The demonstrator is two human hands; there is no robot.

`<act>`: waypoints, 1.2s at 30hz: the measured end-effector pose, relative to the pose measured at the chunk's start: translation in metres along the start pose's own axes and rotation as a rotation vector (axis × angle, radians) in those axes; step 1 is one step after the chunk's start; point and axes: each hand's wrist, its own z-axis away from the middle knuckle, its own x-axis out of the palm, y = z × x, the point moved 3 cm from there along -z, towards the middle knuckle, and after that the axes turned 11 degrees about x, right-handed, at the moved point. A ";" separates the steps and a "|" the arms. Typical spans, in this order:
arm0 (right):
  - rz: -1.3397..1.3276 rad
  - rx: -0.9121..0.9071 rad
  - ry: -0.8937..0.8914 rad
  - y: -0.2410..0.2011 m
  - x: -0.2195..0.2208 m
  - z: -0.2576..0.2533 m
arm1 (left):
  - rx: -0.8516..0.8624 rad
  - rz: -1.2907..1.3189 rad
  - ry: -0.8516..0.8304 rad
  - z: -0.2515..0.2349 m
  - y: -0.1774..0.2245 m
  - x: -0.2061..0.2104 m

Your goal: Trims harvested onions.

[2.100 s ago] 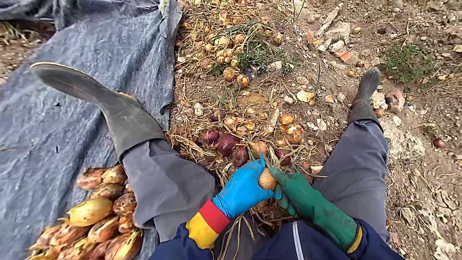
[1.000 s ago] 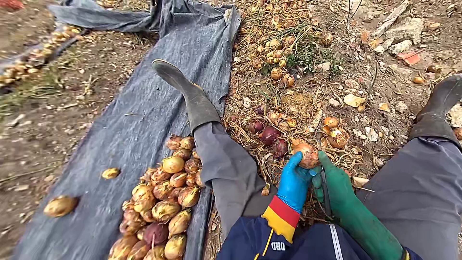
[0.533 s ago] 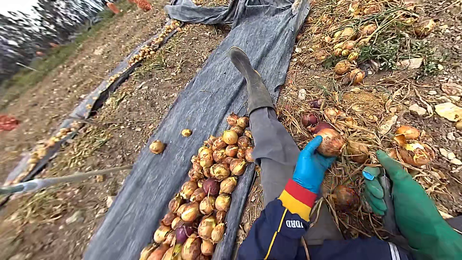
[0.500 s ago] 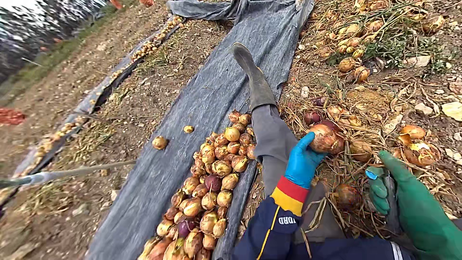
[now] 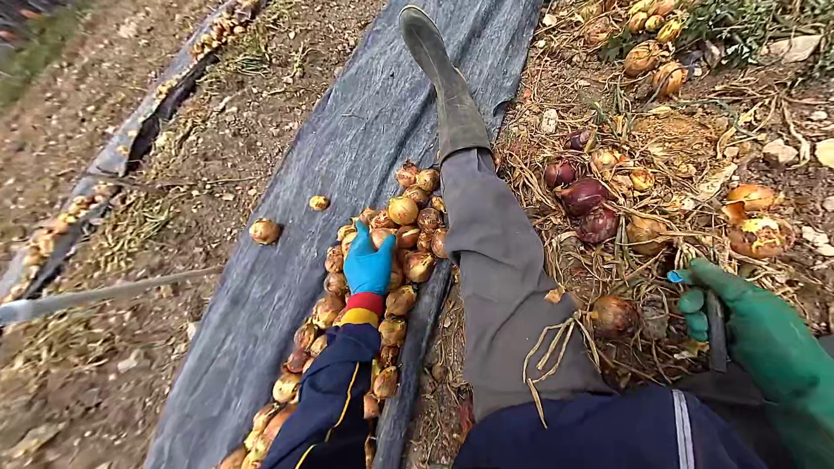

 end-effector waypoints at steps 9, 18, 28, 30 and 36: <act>0.084 -0.033 0.141 -0.001 -0.018 0.027 | 0.494 0.431 -0.027 0.010 0.268 0.035; -0.031 -0.070 0.224 0.029 -0.034 0.028 | 0.448 0.284 -0.202 -0.091 0.372 0.088; -0.175 -0.144 0.381 0.030 -0.060 0.009 | 0.373 0.061 -0.406 -0.187 0.294 0.115; -0.146 -0.127 0.382 0.029 -0.058 0.006 | 0.466 0.027 -0.499 -0.181 0.289 0.134; -0.080 -0.103 0.390 0.028 -0.051 0.004 | 0.617 -0.106 -0.606 -0.159 0.301 0.167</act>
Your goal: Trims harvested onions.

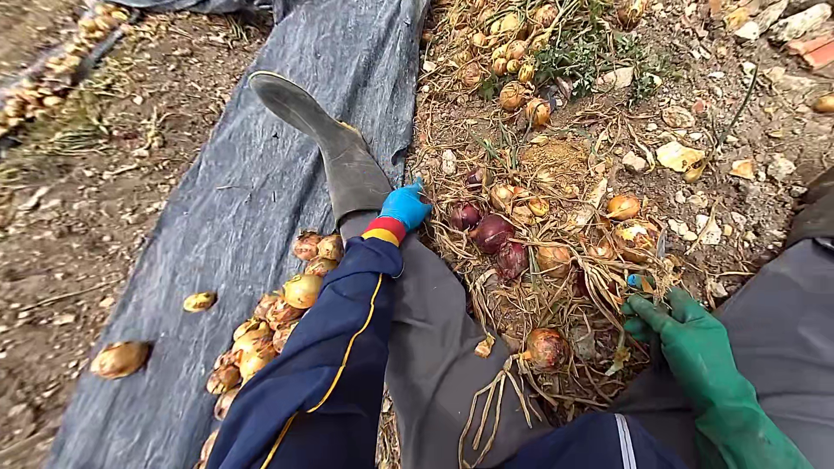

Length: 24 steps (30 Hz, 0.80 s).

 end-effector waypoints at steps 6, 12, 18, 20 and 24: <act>-0.034 0.018 0.022 -0.001 -0.003 0.001 | -0.048 -0.016 -0.007 0.006 0.011 -0.007; -0.065 0.000 0.008 -0.003 -0.007 0.002 | 0.011 -0.091 -0.077 0.014 0.021 -0.010; -0.060 -0.008 0.049 0.000 -0.011 0.000 | 0.368 0.040 0.444 0.066 0.168 -0.044; -0.061 -0.013 0.045 -0.003 -0.010 -0.003 | 0.685 0.051 0.507 0.056 0.206 -0.008; -0.119 -0.005 0.027 0.001 -0.013 -0.001 | 0.749 -0.082 0.155 0.036 0.251 0.037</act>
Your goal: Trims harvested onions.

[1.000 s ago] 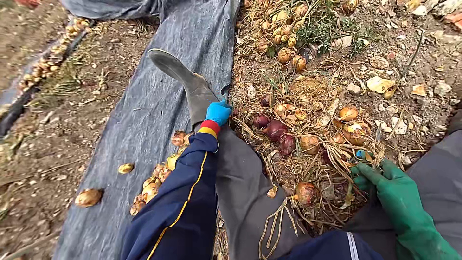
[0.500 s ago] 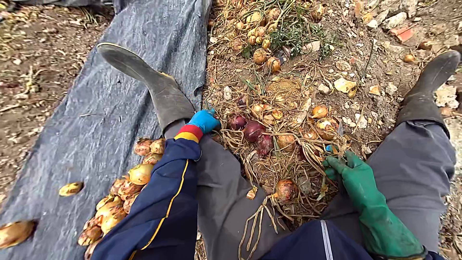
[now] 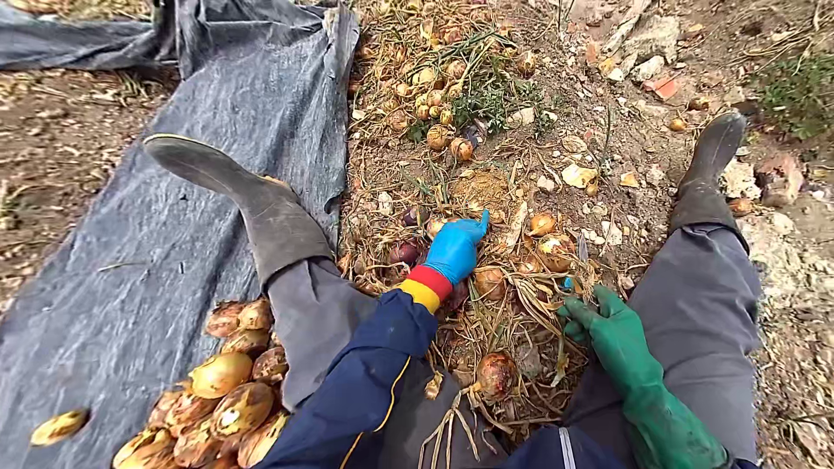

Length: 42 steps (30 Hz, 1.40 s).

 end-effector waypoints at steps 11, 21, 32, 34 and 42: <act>0.044 0.001 0.032 -0.008 -0.007 0.008 | -0.496 0.345 0.114 -0.003 0.010 -0.031; 0.324 0.040 -0.142 -0.033 0.046 0.039 | -0.172 0.474 0.085 0.071 0.123 -0.048; -0.074 0.139 -0.549 -0.028 0.065 0.064 | -0.642 0.834 0.572 0.132 0.067 -0.058; 0.014 0.196 -0.626 -0.015 0.074 0.070 | -0.754 1.176 0.884 0.152 0.048 -0.061; 0.175 0.363 -0.893 -0.001 0.141 0.088 | -0.815 1.662 1.296 0.197 0.091 -0.042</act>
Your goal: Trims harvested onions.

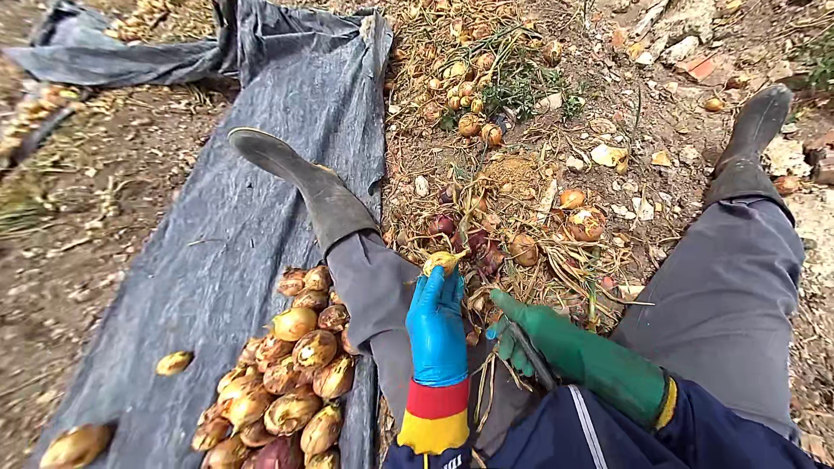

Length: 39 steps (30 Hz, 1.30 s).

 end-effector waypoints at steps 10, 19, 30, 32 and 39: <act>0.041 0.002 0.344 -0.008 -0.025 -0.008 | -0.125 -0.332 -0.349 0.039 -0.038 -0.014; -0.042 0.027 0.272 -0.005 -0.003 -0.005 | 0.056 -0.817 -0.604 0.028 -0.002 -0.014; 0.057 -0.050 0.060 -0.020 0.046 0.005 | 0.034 -0.807 -0.779 0.025 0.064 -0.038; 0.023 0.011 0.028 -0.018 0.046 0.005 | 0.087 -0.844 -0.773 0.026 0.059 -0.039; 0.024 -0.086 -0.332 0.001 0.026 0.011 | 0.230 -1.288 -0.175 0.009 0.111 -0.113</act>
